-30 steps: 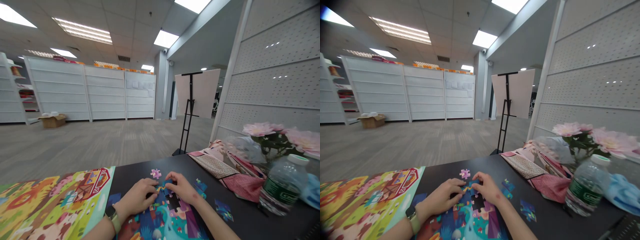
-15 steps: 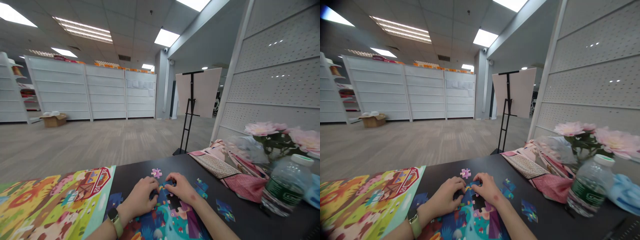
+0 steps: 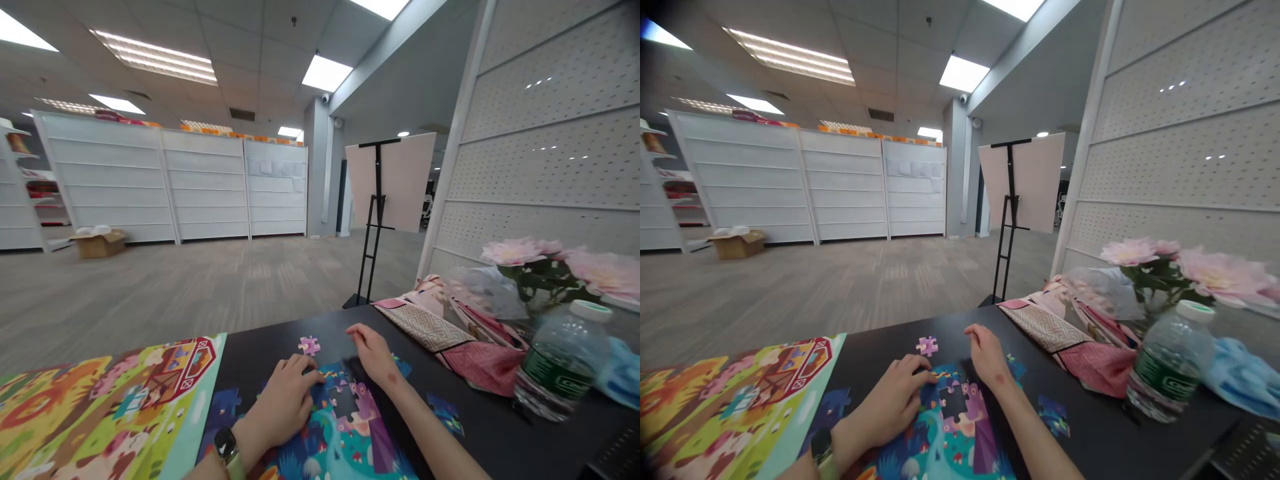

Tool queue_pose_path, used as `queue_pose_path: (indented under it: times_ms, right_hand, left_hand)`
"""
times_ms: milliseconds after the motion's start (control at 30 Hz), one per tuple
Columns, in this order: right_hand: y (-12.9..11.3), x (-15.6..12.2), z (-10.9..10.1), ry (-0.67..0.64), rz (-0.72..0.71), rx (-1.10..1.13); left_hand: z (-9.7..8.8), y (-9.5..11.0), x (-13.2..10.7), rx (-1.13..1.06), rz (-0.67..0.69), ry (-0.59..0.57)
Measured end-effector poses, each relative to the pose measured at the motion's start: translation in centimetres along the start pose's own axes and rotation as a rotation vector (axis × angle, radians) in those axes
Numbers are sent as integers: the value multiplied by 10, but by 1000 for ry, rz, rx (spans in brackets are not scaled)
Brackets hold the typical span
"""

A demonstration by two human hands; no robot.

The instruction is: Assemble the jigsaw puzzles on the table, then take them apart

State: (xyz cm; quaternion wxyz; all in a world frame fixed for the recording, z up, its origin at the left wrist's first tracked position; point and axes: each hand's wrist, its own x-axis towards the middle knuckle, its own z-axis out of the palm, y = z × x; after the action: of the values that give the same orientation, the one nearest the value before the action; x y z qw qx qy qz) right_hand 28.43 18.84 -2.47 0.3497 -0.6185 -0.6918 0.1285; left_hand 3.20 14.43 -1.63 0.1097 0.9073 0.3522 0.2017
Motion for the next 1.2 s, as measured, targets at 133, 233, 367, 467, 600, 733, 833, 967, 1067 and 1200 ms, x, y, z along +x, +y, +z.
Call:
queue_pose_path:
  times_ms: [133, 233, 367, 467, 600, 733, 833, 967, 1067, 1200]
  right_hand:
    - [-4, 3, 9, -77, -23, -8]
    - [-19, 7, 25, -162, -67, -26]
    - [-34, 21, 43, -221, -53, -60]
    - [-38, 29, 50, -234, 4, -60]
    - [-45, 29, 54, -239, 9, 62]
    - [-50, 18, 33, -254, -53, 245]
    - [-42, 1, 0, -311, -83, 326]
    - [-26, -31, -30, -494, -58, 382]
    - [-25, -50, -30, -486, -52, 358]
    - [-35, -58, -25, -414, -81, 217]
  left_hand:
    - [-1, 1, -1, -12, 19, -8]
    - [-1, 1, -1, -15, 17, -13]
    - [-1, 0, -2, -11, 7, -10]
    - [-1, -1, -2, -3, 3, -12]
    - [-2, -1, -2, 0, 4, -5]
    - [-3, -1, -2, -3, 8, 2]
    - [-3, -2, -2, -8, 12, 5]
    - [-2, -2, -2, -13, 7, 2]
    - [-1, -1, -2, -10, 2, -10]
    - [-3, 2, -1, 3, 6, -29]
